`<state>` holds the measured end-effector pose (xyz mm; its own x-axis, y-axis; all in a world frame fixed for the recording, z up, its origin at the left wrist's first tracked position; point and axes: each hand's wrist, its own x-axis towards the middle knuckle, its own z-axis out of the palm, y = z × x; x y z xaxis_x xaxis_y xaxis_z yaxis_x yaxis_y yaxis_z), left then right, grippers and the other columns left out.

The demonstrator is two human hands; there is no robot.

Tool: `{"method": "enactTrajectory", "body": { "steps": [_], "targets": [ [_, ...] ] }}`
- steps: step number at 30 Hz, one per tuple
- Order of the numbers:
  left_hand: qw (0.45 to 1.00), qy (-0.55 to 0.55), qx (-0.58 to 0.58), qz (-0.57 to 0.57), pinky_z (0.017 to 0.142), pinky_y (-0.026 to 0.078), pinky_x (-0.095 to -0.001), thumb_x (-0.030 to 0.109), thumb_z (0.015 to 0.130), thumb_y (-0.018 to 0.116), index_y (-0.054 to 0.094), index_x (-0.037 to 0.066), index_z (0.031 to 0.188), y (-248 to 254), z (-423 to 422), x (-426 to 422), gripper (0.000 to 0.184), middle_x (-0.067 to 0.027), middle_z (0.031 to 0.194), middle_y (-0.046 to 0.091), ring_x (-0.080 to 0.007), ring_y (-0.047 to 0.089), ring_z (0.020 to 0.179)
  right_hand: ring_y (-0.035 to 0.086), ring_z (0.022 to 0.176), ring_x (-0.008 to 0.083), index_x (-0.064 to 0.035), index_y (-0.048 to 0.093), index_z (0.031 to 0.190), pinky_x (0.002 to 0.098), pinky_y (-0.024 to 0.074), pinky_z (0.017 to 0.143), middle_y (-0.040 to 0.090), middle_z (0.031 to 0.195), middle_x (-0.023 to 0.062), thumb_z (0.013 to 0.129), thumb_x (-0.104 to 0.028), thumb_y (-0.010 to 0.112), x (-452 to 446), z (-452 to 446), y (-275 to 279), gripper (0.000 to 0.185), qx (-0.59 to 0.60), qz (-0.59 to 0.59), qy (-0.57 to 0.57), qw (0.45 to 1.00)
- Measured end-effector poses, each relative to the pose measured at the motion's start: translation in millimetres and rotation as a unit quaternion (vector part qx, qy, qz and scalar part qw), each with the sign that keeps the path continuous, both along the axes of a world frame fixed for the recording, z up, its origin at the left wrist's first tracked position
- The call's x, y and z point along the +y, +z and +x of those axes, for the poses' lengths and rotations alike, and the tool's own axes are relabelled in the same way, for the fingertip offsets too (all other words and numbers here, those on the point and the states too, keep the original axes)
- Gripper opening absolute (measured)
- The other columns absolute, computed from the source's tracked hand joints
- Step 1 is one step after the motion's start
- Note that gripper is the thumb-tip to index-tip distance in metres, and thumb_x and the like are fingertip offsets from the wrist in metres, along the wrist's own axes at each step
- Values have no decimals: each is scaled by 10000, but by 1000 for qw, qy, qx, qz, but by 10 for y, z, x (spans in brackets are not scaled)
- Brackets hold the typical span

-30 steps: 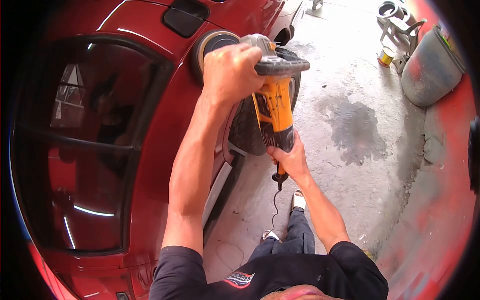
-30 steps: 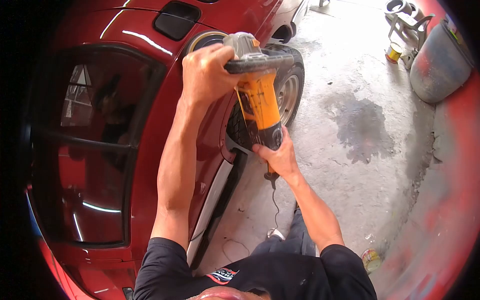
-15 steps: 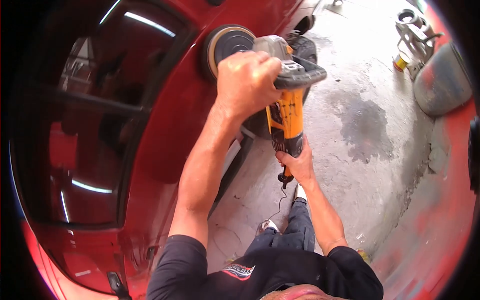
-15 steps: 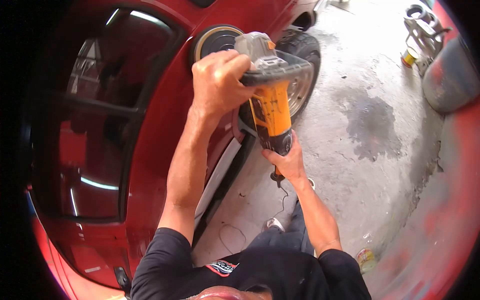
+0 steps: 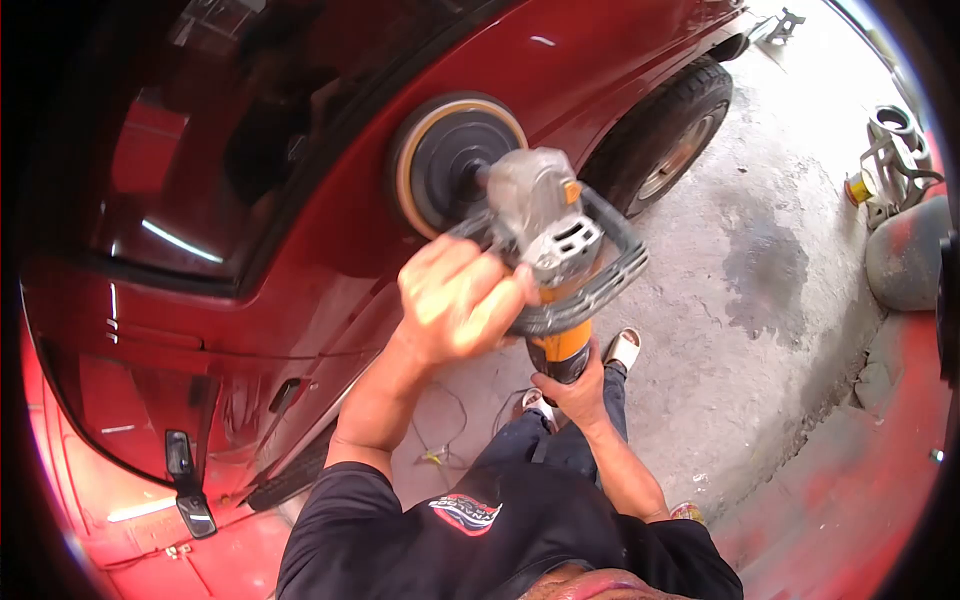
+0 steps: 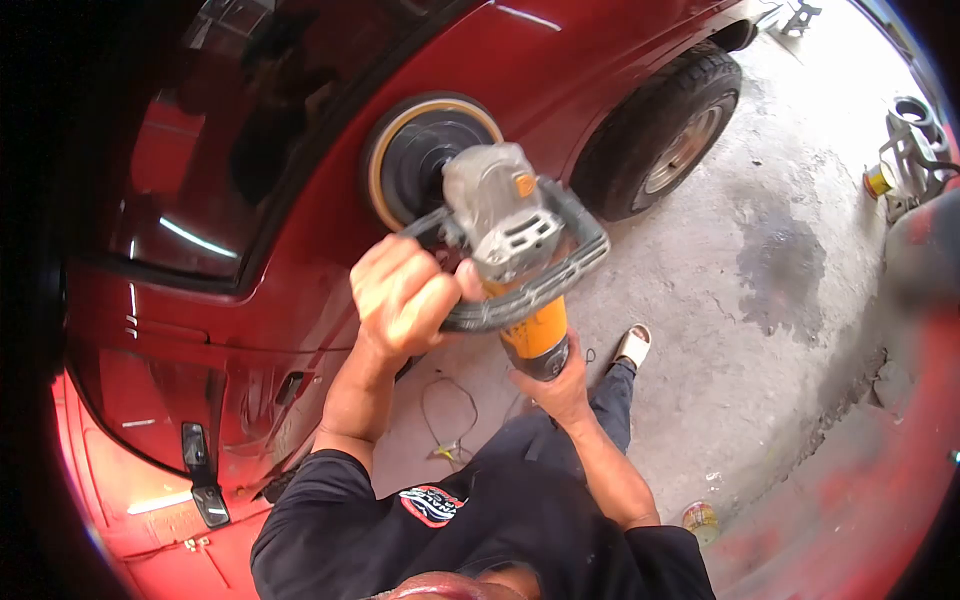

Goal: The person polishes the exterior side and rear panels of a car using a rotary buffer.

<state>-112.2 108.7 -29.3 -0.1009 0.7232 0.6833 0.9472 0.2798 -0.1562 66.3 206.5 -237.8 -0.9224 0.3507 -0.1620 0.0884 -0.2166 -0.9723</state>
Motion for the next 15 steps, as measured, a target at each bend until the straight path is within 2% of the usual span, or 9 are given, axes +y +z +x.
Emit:
{"method": "enactTrajectory", "body": {
  "steps": [3, 5, 6, 9, 10, 12, 15],
  "targets": [
    [999, 40, -23, -23, 480, 359, -333, -32, 802, 756, 488, 86, 635, -59, 393, -628, 337, -8, 581, 365, -192, 402, 482, 698, 1174, 264, 18, 409, 1473, 397, 544, 1005, 697, 1277, 200, 681, -220, 964, -513, 301, -324, 995, 23, 24, 48, 998],
    [996, 73, -35, -21, 479, 376, -340, -88, 795, 696, 425, 86, 602, -133, 664, -976, 375, -12, 576, 371, -204, 421, 480, 633, 1237, 243, 30, 380, 1510, 383, 487, 1074, 642, 1334, 170, 661, -254, 993, -794, 469, -460, 1085, 26, -14, 93, 995],
    [994, 92, -46, -33, 492, 453, -343, -69, 740, 712, 447, 59, 580, -129, 788, -1134, 335, -44, 576, 447, -235, 508, 493, 600, 1269, 233, 35, 365, 1529, 375, 458, 1109, 614, 1362, 155, 651, -272, 1008, -903, 535, -497, 1130, 27, -34, 111, 993],
    [989, 134, -43, -49, 502, 466, -347, -52, 748, 716, 480, 53, 598, -179, 1057, -1439, 299, -58, 584, 470, -245, 522, 506, 570, 1329, 273, 39, 343, 1545, 396, 445, 1130, 577, 1421, 188, 650, -295, 1008, -1059, 641, -493, 1163, 33, -10, 162, 986],
    [988, 138, -45, -54, 504, 469, -350, -50, 747, 716, 483, 55, 602, -183, 1079, -1463, 294, -58, 584, 471, -246, 524, 509, 688, 1231, 311, -31, 289, 1600, 402, 542, 1051, 680, 1331, 223, 705, -274, 967, -1076, 635, -485, 1149, 97, 56, 147, 983],
    [985, 152, -47, -62, 508, 475, -355, -47, 747, 714, 489, 58, 609, -147, 1129, -1483, 284, -60, 584, 471, -250, 528, 514, 682, 1240, 309, -29, 291, 1598, 401, 538, 1054, 670, 1347, 225, 704, -273, 967, -1087, 647, -463, 1147, 82, 41, 161, 983],
    [989, 137, -31, -37, 504, 429, -345, -52, 772, 728, 481, 77, 608, -134, 1002, -1354, 323, -31, 593, 423, -224, 502, 513, 678, 1245, 314, -15, 299, 1589, 402, 532, 1057, 666, 1352, 228, 697, -264, 968, -973, 585, -389, 1142, 81, 45, 146, 985]
  ]
}}
